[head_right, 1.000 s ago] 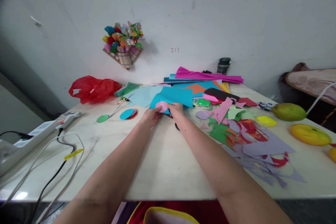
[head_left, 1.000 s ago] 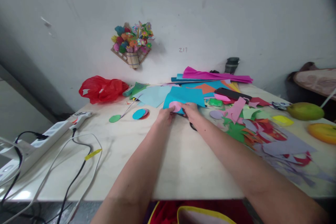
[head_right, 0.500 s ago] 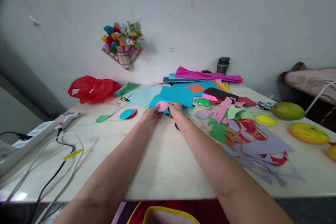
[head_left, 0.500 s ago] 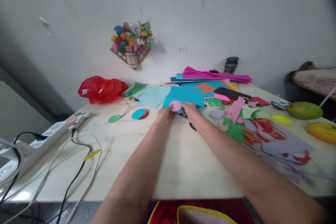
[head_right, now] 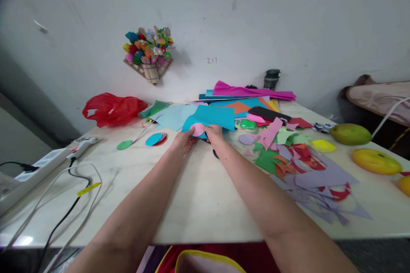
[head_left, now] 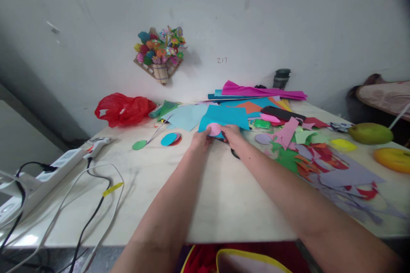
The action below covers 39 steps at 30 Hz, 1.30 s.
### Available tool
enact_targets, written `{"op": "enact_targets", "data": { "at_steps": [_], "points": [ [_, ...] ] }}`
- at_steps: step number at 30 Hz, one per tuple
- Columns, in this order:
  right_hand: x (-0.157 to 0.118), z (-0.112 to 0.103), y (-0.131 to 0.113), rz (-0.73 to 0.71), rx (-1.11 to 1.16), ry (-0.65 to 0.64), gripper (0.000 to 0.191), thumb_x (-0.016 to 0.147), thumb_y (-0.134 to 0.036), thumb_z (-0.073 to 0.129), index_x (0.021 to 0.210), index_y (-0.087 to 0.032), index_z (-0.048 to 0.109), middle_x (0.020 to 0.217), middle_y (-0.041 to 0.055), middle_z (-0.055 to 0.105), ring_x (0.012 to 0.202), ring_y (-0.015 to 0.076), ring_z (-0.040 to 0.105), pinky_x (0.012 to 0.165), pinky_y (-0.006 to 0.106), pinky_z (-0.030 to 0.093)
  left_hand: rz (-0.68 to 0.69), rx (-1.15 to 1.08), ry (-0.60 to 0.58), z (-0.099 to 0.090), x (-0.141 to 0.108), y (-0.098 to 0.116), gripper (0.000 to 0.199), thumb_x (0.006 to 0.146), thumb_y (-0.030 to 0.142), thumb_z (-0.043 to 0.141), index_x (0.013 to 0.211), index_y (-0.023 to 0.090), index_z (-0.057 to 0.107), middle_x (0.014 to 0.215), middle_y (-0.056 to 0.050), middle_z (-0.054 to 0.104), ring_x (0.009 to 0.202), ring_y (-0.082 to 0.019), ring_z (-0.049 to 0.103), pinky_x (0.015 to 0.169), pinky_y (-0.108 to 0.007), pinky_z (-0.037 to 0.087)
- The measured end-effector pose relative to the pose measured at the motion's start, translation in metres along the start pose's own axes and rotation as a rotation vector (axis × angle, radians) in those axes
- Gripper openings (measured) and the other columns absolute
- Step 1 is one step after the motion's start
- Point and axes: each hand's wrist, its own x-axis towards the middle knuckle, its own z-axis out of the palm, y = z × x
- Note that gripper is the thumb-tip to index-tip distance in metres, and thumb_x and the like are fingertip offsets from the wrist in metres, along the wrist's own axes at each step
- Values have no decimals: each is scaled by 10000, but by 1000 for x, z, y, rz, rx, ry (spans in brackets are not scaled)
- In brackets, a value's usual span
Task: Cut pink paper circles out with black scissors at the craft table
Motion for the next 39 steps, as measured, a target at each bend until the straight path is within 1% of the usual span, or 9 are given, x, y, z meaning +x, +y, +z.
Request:
{"op": "enact_targets", "data": {
  "at_steps": [3, 7, 17, 21, 25, 29, 32, 35, 39],
  "points": [
    [0, -1, 0, 10, 1, 6, 330, 695, -282, 678, 521, -201, 410, 415, -73, 370, 390, 72, 327, 324, 198, 258, 2, 2, -7, 1, -2, 1, 222, 688, 152, 717, 882, 127, 612, 775, -72, 672, 740, -197, 654, 767, -350, 533],
    [0, -1, -1, 28, 19, -9, 314, 695, -271, 671, 532, -202, 412, 417, -73, 381, 384, 68, 329, 327, 194, 268, -11, -9, 0, 2, -4, 3, 154, 720, 121, 677, 858, 128, 609, 724, -56, 657, 668, -170, 635, 733, -326, 531],
    [3, -1, 1, 32, 21, -23, 285, 679, -248, 661, 529, -199, 424, 415, -66, 401, 382, 71, 341, 330, 200, 259, -27, -16, -15, 0, -3, 3, 159, 737, 108, 665, 889, 127, 621, 768, -81, 674, 786, -209, 658, 771, -333, 535],
    [2, -1, 0, 43, 17, -16, 256, 675, -232, 656, 534, -197, 445, 418, -64, 412, 382, 75, 348, 339, 207, 260, -30, -17, -7, 2, -8, 6, 127, 746, 87, 647, 866, 119, 619, 784, -85, 673, 757, -204, 656, 773, -349, 536],
    [-1, -1, -2, 51, 36, -20, 282, 683, -224, 653, 522, -199, 422, 413, -66, 405, 384, 74, 348, 350, 208, 254, -44, -8, 8, 4, -10, 8, 113, 753, 87, 643, 858, 115, 616, 723, -71, 656, 712, -193, 651, 754, -345, 545],
    [-2, -2, -4, 51, 59, -28, 307, 684, -211, 656, 515, -201, 400, 413, -68, 406, 381, 70, 336, 344, 210, 227, -42, -4, 7, 5, -10, 7, 172, 733, 91, 670, 895, 109, 617, 713, -66, 654, 700, -199, 659, 742, -357, 555],
    [-2, -2, -4, 66, 84, -34, 306, 688, -202, 657, 520, -201, 402, 423, -65, 419, 384, 70, 344, 340, 209, 226, -22, 4, 7, 4, -7, 4, 215, 724, 109, 687, 927, 121, 618, 700, -53, 656, 693, -195, 661, 717, -343, 562],
    [-1, -2, -4, 83, 91, -34, 273, 722, -219, 635, 534, -197, 439, 430, -55, 428, 385, 72, 352, 333, 210, 223, 2, 2, 17, 2, -4, 1, 220, 707, 118, 707, 911, 126, 622, 691, -51, 655, 713, -204, 665, 711, -342, 560],
    [1, -3, -3, 89, 110, -49, 242, 768, -290, 610, 579, -187, 500, 443, -52, 427, 383, 72, 345, 324, 206, 220, 12, 4, 32, 3, -3, 1, 229, 693, 118, 719, 901, 117, 624, 721, -67, 666, 739, -221, 670, 728, -363, 557]
  ]
}}
